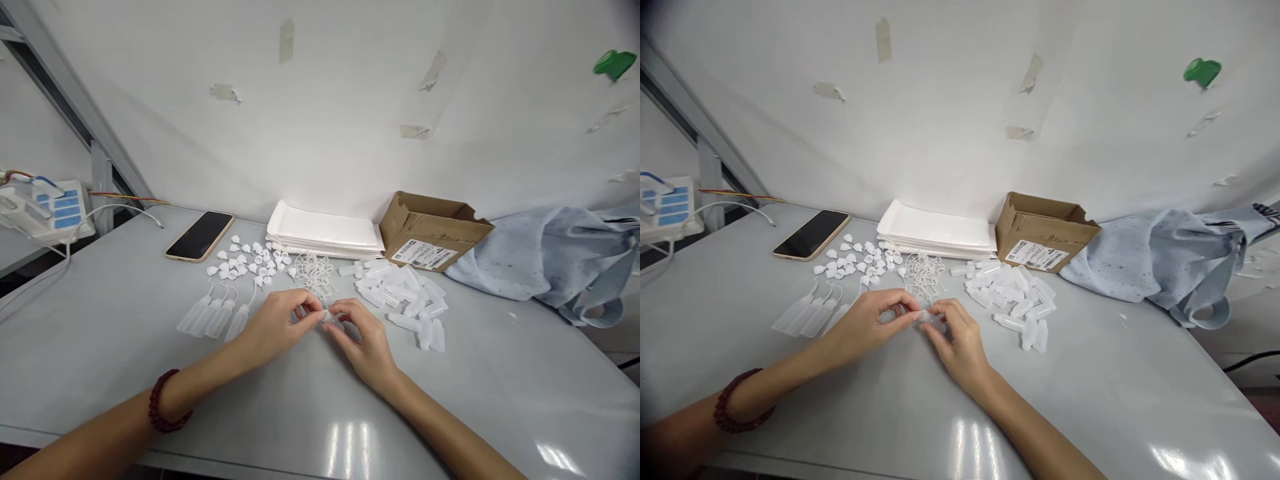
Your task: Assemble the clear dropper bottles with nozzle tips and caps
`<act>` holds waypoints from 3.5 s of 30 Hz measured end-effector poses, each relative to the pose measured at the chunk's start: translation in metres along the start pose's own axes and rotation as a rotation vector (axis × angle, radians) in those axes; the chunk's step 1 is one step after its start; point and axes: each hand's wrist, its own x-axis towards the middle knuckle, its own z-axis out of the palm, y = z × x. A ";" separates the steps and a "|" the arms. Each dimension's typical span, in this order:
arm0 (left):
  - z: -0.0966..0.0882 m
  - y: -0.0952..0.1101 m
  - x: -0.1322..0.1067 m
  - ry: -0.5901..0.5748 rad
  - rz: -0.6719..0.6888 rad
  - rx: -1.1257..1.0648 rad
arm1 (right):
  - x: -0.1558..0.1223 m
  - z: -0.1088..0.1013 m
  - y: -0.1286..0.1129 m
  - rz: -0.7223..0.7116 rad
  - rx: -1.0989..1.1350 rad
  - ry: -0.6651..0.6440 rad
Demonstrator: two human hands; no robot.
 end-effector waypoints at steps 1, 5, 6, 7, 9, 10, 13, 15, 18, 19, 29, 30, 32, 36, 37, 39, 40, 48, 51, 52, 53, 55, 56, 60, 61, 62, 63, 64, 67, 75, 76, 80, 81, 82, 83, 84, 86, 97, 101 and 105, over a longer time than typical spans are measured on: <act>0.001 0.000 0.000 -0.005 -0.001 -0.003 | -0.001 0.001 0.000 0.001 -0.003 -0.005; 0.002 -0.001 0.000 -0.012 -0.007 -0.022 | -0.004 0.004 0.002 0.011 0.008 -0.008; 0.002 -0.001 0.000 -0.014 -0.005 -0.023 | -0.005 0.004 0.003 0.014 0.014 -0.006; 0.002 -0.001 0.001 -0.021 0.001 -0.023 | -0.005 0.005 0.003 0.015 0.019 -0.005; 0.002 -0.001 0.001 -0.032 0.020 -0.014 | -0.006 0.005 0.002 0.007 0.017 -0.011; 0.002 -0.002 0.001 -0.033 0.030 -0.006 | -0.007 0.005 0.001 0.000 0.014 -0.018; 0.004 -0.002 0.000 -0.036 0.044 0.028 | -0.006 0.004 -0.001 -0.019 0.017 -0.044; 0.005 -0.004 0.000 -0.044 0.036 0.045 | -0.006 0.003 -0.002 -0.026 0.023 -0.048; 0.007 -0.005 0.000 -0.055 -0.001 0.046 | -0.005 0.004 -0.003 -0.026 0.013 -0.036; 0.007 -0.006 0.000 -0.060 -0.015 0.036 | -0.005 0.004 -0.003 -0.023 0.010 -0.033; 0.006 -0.005 0.000 -0.122 -0.083 -0.205 | -0.007 0.011 0.000 0.118 0.027 -0.047; 0.005 -0.005 0.000 -0.116 -0.069 -0.202 | -0.007 0.010 0.000 0.133 0.027 -0.071; 0.004 -0.005 0.000 -0.104 -0.054 -0.184 | -0.005 0.009 -0.001 0.152 0.032 -0.123; -0.002 -0.004 0.000 -0.107 -0.109 -0.140 | -0.001 0.007 -0.004 0.148 0.037 -0.155; -0.004 -0.004 0.000 -0.110 -0.120 -0.135 | -0.001 0.007 -0.005 0.150 0.032 -0.154; -0.007 -0.003 0.000 -0.110 -0.128 -0.135 | 0.000 0.006 -0.005 0.167 0.028 -0.154; -0.009 -0.003 0.000 -0.106 -0.129 -0.140 | 0.000 0.006 -0.006 0.177 0.032 -0.155; -0.012 -0.003 0.002 -0.163 -0.219 -0.332 | -0.002 0.007 -0.005 0.321 0.147 -0.135; -0.014 -0.004 0.002 -0.150 -0.233 -0.399 | -0.002 0.009 -0.004 0.371 0.269 -0.120; -0.014 -0.004 0.003 -0.143 -0.233 -0.425 | -0.002 0.009 -0.004 0.388 0.314 -0.119; -0.014 -0.004 0.003 -0.136 -0.232 -0.457 | -0.002 0.009 -0.004 0.409 0.357 -0.115; -0.014 -0.004 0.003 -0.131 -0.235 -0.527 | -0.001 0.010 -0.004 0.463 0.432 -0.095; -0.013 -0.004 0.003 -0.134 -0.234 -0.548 | 0.000 0.009 -0.005 0.494 0.463 -0.081; -0.005 -0.004 0.000 -0.132 -0.159 -0.429 | 0.003 0.007 -0.010 0.591 0.582 -0.047; -0.002 -0.003 -0.001 -0.113 -0.114 -0.364 | 0.003 0.007 -0.011 0.603 0.618 -0.044; 0.001 -0.003 -0.003 -0.089 -0.064 -0.296 | 0.003 0.006 -0.012 0.612 0.659 -0.043; 0.005 -0.002 -0.004 -0.065 -0.017 -0.228 | 0.003 0.006 -0.013 0.618 0.701 -0.043; 0.008 -0.001 -0.006 -0.044 0.021 -0.163 | 0.003 0.006 -0.014 0.620 0.743 -0.046; 0.015 0.000 -0.009 -0.010 0.080 -0.033 | 0.003 0.006 -0.016 0.623 0.854 -0.084; 0.021 0.001 -0.013 0.028 0.170 0.023 | 0.002 0.007 -0.022 0.610 0.909 -0.066; 0.023 0.001 -0.014 0.034 0.163 0.033 | 0.002 0.007 -0.022 0.609 0.896 -0.049; 0.030 0.000 -0.019 0.067 0.125 0.056 | 0.002 0.007 -0.023 0.606 0.830 -0.002; 0.032 -0.001 -0.020 0.076 0.118 0.059 | 0.002 0.007 -0.024 0.605 0.821 0.001; 0.034 -0.002 -0.021 0.086 0.114 0.060 | 0.001 0.007 -0.025 0.606 0.817 -0.002; 0.035 -0.003 -0.022 0.096 0.112 0.063 | 0.001 0.007 -0.025 0.608 0.819 -0.006; 0.037 -0.004 -0.022 0.107 0.112 0.066 | 0.000 0.008 -0.026 0.608 0.823 -0.010; 0.038 -0.005 -0.023 0.126 0.129 0.082 | -0.001 0.009 -0.028 0.609 0.834 -0.016; 0.029 -0.004 -0.022 0.174 0.432 0.180 | 0.001 -0.001 -0.030 0.485 0.629 0.072; 0.023 -0.005 -0.021 0.156 0.500 0.179 | 0.002 -0.006 -0.030 0.456 0.559 0.160; 0.021 -0.003 -0.021 0.130 0.520 0.179 | 0.002 -0.009 -0.029 0.488 0.650 0.166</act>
